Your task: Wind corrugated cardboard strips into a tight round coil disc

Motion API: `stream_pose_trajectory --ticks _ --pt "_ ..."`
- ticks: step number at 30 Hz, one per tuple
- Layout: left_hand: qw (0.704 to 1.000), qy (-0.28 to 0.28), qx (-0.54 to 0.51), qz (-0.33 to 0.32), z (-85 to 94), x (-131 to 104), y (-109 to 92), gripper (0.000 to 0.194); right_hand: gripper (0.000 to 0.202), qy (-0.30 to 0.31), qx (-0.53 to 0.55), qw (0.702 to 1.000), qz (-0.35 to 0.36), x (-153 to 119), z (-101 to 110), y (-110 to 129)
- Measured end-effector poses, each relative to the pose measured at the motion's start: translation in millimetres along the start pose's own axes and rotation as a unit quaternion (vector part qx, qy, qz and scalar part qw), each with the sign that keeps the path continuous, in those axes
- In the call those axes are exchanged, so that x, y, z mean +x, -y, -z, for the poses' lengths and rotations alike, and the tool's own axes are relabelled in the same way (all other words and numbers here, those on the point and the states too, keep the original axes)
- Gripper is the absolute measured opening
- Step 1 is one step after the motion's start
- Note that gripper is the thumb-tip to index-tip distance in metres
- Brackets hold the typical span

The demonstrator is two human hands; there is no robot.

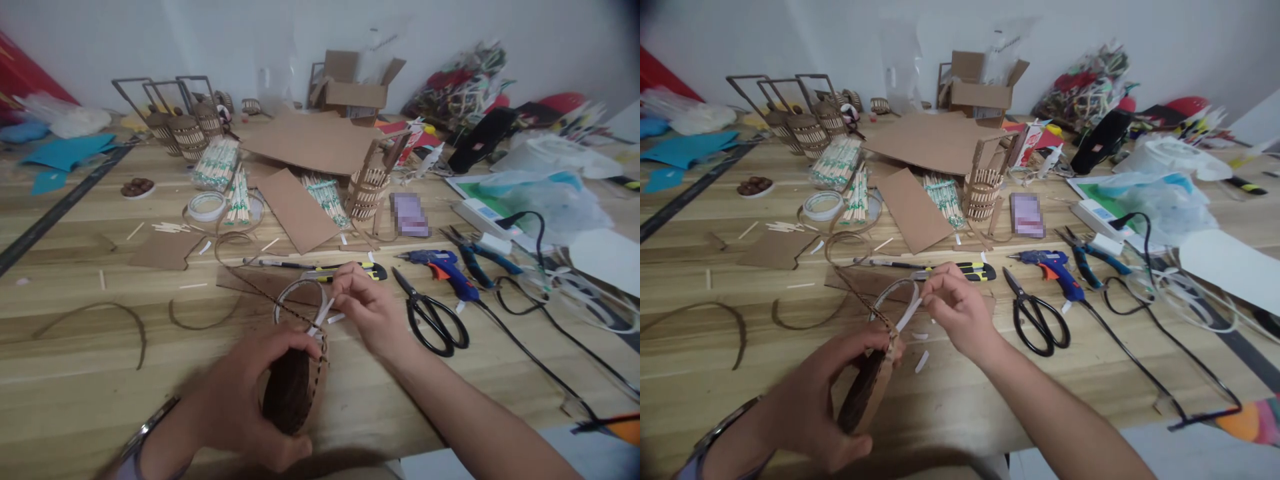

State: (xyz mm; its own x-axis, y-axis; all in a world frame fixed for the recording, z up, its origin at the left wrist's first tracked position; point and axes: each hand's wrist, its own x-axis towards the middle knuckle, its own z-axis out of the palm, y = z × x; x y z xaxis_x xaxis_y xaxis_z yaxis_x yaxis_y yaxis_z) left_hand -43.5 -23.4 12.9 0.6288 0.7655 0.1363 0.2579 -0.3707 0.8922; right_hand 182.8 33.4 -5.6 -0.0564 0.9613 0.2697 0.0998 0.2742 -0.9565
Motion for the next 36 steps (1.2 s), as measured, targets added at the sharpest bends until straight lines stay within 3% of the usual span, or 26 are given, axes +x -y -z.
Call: stream_pose_trajectory --ticks 2,5,6,9,12,18,20,22,24,25,27,30,33,36 --pt "1.0 0.016 -0.008 -0.014 -0.2 -1.1 0.9 0.07 0.017 -0.066 0.077 0.993 -0.054 7.1 5.2 -7.9" --pt "1.0 0.026 0.011 0.005 0.6 -0.8 3.8 0.071 0.015 -0.119 0.046 0.992 -0.015 12.5 18.2 -9.4" --pt "0.999 0.019 0.02 0.017 1.1 -0.1 5.4 0.071 0.012 -0.1 -0.008 0.994 0.037 11.7 21.3 -6.6" --pt "0.999 0.003 0.033 0.04 2.5 2.8 10.4 0.072 0.051 0.055 -0.16 0.967 0.19 3.5 21.0 4.7" --pt "0.998 0.003 0.049 0.026 2.5 6.2 13.7 0.071 0.076 0.181 -0.227 0.924 0.25 -3.4 12.4 8.9" --pt "0.993 -0.02 0.113 -0.007 2.7 8.0 16.4 0.067 0.079 0.205 -0.289 0.902 0.246 2.6 14.9 -3.5" --pt "0.991 -0.051 0.12 -0.016 4.0 6.8 17.5 0.066 0.073 0.211 -0.288 0.911 0.208 5.0 18.1 -5.9" --pt "0.989 -0.076 0.122 -0.021 4.5 5.6 18.5 0.064 0.059 0.179 -0.217 0.95 0.133 4.9 18.1 -5.3" --pt "0.988 -0.087 0.126 -0.019 3.7 5.2 19.4 0.065 0.037 0.095 -0.064 0.993 0.022 2.3 14.7 -2.3" --pt "0.988 -0.087 0.127 -0.017 2.8 5.4 19.8 0.066 0.027 0.057 0.031 0.997 -0.046 0.5 12.0 -0.2" --pt "0.988 -0.083 0.128 -0.017 0.6 6.5 20.7 0.07 0.018 0.034 0.206 0.962 -0.176 -3.5 5.8 4.1" --pt "0.988 -0.085 0.126 -0.023 -2.5 9.0 22.2 0.07 0.027 0.094 0.34 0.879 -0.321 -8.7 -3.0 8.9" --pt "0.987 -0.093 0.125 -0.031 -4.8 10.6 23.8 0.065 0.03 0.113 0.383 0.833 -0.383 -12.0 -8.3 11.2" --pt "0.985 -0.1 0.133 -0.036 -6.6 11.5 25.8 0.065 0.031 0.118 0.403 0.813 -0.403 -14.4 -10.3 12.9"
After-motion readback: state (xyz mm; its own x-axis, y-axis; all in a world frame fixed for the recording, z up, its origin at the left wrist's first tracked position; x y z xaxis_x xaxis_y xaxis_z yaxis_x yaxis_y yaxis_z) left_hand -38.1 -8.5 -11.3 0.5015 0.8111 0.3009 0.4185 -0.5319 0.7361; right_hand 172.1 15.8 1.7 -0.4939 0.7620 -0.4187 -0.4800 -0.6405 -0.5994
